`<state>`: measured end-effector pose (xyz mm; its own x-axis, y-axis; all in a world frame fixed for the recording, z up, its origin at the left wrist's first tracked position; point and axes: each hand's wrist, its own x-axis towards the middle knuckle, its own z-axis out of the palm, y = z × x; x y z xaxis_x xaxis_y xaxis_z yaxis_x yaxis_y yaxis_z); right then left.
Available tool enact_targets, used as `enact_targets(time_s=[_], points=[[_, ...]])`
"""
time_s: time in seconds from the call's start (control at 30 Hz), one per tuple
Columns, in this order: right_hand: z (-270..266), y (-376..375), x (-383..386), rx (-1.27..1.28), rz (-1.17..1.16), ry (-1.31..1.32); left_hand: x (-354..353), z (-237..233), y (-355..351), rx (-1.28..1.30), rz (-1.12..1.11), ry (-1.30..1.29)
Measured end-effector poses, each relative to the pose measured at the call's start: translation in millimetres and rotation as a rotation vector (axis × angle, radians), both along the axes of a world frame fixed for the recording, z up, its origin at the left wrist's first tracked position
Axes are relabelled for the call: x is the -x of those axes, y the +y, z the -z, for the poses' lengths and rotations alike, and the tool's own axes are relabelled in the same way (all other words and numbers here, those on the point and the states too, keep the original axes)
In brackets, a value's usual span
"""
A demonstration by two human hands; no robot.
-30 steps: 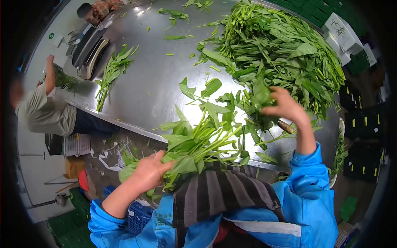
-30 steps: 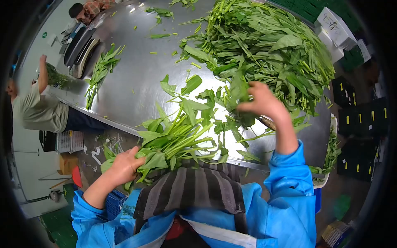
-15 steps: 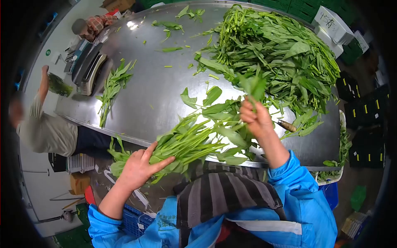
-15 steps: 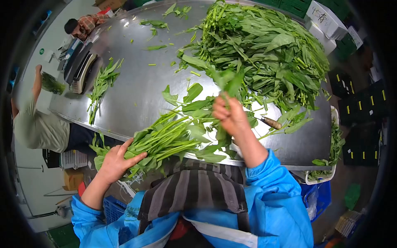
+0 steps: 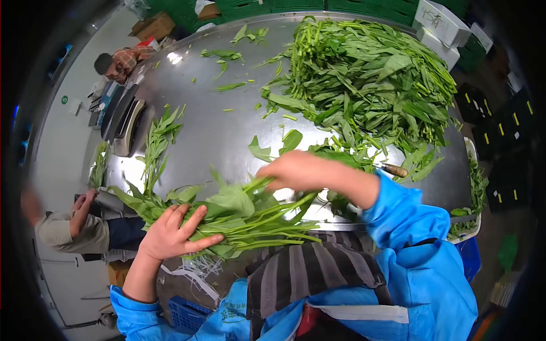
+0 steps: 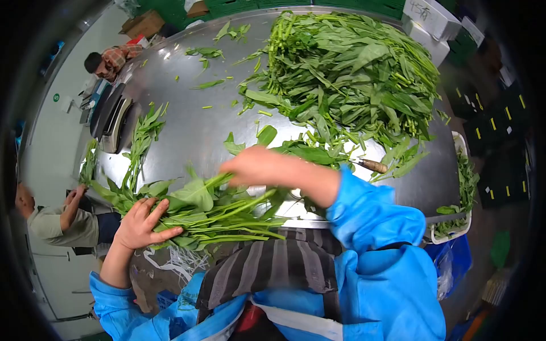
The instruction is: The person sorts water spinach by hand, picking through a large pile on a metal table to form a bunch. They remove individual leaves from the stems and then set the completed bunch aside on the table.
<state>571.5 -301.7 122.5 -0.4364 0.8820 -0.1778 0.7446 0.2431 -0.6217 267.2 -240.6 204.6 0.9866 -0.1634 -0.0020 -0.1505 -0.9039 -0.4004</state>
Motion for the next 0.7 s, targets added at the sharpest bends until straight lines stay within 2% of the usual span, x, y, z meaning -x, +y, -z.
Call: enact_targets(time_s=[0.03,0.13,0.17,0.23,0.27,0.3,0.33,0.37,0.4,0.5,0.53,0.6,0.67,0.7], points=[[39,1,-27,-0.221,0.166,0.11,8,0,2,-0.006,-0.021,-0.004],[60,-2,-105,-0.221,0.526,-0.288,24,-8,-2,-0.033,-0.054,0.015],[61,-3,-121,-0.207,0.54,-0.38,25,-12,-2,-0.044,-0.058,0.017],[21,-4,-95,-0.438,0.395,-0.011,17,-19,2,-0.105,-0.025,0.047],[7,0,-71,-0.45,0.262,0.183,11,-21,1,-0.121,-0.003,0.07],[-14,0,-42,-0.376,0.144,0.267,2,-23,0,-0.12,0.014,0.071],[-18,0,-14,-0.418,0.008,0.415,-10,-26,-2,-0.117,0.031,0.073],[-23,-1,8,-0.482,-0.093,0.441,-21,-30,-3,-0.12,0.05,0.076],[-5,5,27,-0.631,-0.161,0.465,-30,-33,-6,-0.117,0.048,0.086],[10,19,22,0.16,0.043,1.061,-45,-46,-5,-0.131,-0.08,0.095],[12,17,14,0.107,0.1,1.096,-49,-51,-2,-0.188,-0.1,0.087],[12,2,-8,0.323,0.269,1.565,-52,-59,0,-0.209,-0.204,0.103],[28,-5,-62,0.349,0.277,1.772,-47,-66,4,-0.194,-0.254,0.101],[41,-10,-95,0.45,0.232,1.955,-43,-72,4,-0.159,-0.289,0.063]])
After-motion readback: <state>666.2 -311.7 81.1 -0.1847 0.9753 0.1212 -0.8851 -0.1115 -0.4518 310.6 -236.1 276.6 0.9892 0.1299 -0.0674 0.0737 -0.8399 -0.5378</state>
